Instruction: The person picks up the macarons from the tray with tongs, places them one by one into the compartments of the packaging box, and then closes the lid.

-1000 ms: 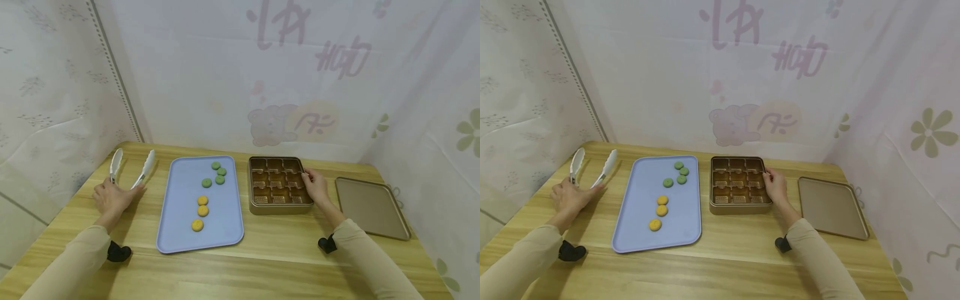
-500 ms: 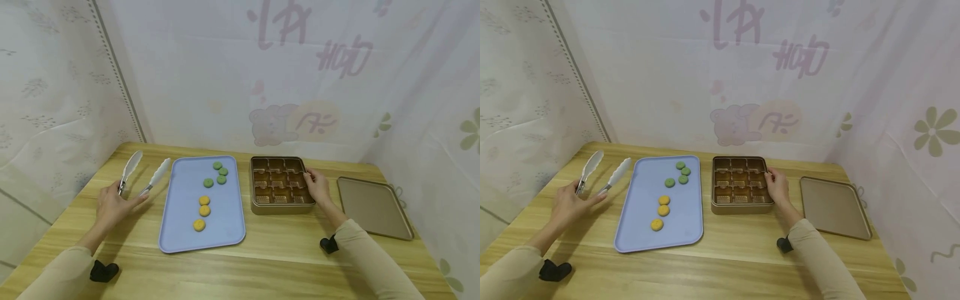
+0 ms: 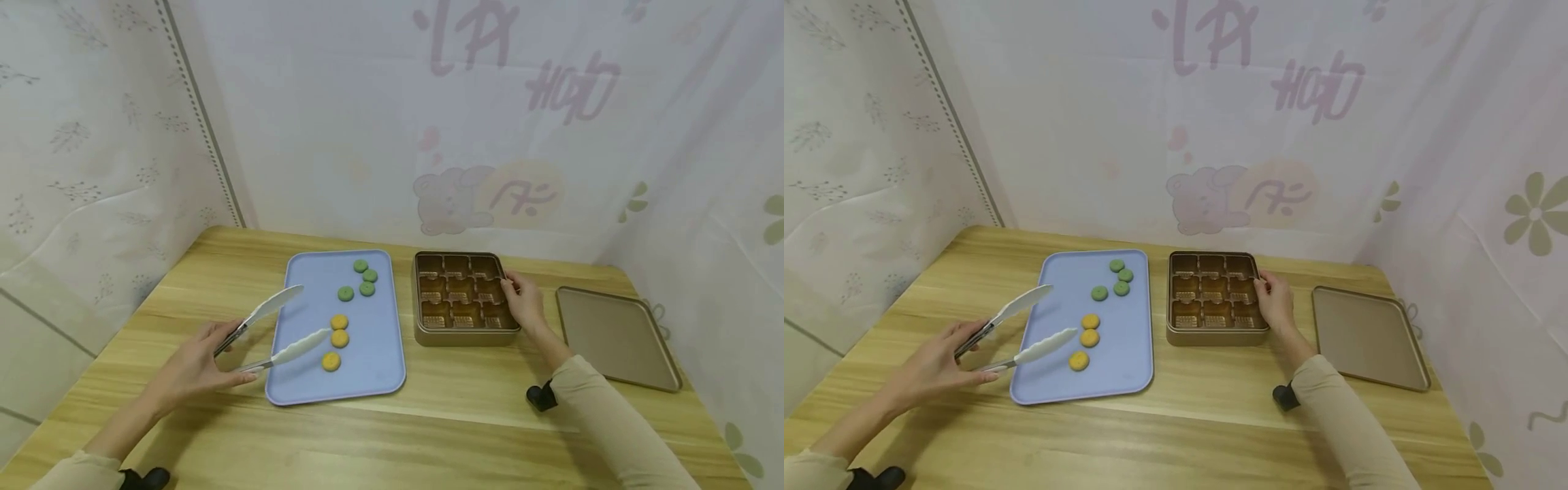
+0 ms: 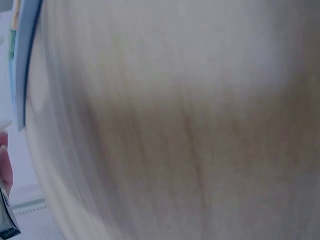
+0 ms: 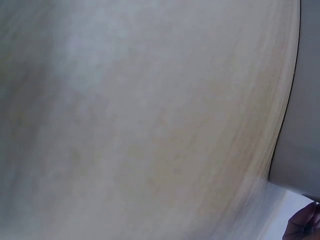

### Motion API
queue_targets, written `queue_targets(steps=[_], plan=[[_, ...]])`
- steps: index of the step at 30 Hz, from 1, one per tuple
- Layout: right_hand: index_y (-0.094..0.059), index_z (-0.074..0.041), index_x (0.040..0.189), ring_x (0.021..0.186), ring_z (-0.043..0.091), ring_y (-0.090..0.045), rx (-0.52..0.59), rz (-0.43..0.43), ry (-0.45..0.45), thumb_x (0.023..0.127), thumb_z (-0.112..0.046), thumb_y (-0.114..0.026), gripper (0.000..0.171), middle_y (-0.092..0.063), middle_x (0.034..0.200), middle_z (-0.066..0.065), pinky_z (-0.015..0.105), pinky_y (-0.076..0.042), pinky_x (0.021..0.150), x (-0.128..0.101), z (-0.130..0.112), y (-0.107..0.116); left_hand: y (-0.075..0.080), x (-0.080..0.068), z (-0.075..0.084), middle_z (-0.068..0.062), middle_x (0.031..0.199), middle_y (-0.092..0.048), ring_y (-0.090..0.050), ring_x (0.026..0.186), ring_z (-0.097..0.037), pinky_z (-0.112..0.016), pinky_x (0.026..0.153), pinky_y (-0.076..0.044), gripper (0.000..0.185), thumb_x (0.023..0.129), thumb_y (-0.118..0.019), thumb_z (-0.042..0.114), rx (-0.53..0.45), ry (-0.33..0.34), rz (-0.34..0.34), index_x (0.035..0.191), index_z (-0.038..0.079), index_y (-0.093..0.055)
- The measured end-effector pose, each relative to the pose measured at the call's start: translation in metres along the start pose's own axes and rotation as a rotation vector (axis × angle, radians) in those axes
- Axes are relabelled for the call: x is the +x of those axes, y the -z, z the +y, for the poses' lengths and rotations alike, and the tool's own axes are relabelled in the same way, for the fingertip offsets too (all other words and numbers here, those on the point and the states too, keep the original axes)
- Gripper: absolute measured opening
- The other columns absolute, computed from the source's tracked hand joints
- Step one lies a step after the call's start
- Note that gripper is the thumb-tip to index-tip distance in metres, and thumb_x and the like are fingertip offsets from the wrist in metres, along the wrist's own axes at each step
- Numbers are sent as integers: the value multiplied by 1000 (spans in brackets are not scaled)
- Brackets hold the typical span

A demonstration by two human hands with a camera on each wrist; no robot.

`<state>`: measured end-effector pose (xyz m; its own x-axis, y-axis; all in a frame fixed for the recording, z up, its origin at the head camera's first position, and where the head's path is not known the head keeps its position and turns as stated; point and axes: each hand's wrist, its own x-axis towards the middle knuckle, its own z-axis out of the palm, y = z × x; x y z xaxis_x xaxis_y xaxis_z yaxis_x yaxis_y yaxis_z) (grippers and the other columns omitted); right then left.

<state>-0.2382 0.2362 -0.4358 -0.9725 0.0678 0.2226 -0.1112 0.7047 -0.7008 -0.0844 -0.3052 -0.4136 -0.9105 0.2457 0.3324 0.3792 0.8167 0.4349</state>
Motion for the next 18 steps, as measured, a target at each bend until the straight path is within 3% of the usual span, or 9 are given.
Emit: queue_targets(steps=[8, 13, 18], plan=[[-60, 3, 129, 80, 30, -59, -6, 11, 4, 101, -12, -52, 33, -64, 95, 27, 26, -44, 62, -1, 0, 0, 6, -11, 18, -2, 102, -62, -48, 81, 1, -22, 66, -45, 84, 54, -95, 33, 8, -103, -48, 124, -1, -63], [-61, 3, 128, 75, 25, -57, -4, 12, 14, 101, -12, -52, 33, -65, 93, 26, 27, -44, 60, 0, 0, 0, 8, -16, 26, 5, 96, -61, -48, 76, 2, -22, 62, -43, 82, 54, -93, 42, 81, -136, -61, 121, 3, -67], [-61, 3, 129, 78, 29, -59, -4, 10, 9, 101, -13, -52, 33, -65, 94, 27, 27, -44, 62, 0, -1, 0, 9, -19, 29, 9, 93, -61, -49, 77, 4, -21, 60, -43, 77, 53, -93, 43, 131, -170, -47, 118, 9, -69]])
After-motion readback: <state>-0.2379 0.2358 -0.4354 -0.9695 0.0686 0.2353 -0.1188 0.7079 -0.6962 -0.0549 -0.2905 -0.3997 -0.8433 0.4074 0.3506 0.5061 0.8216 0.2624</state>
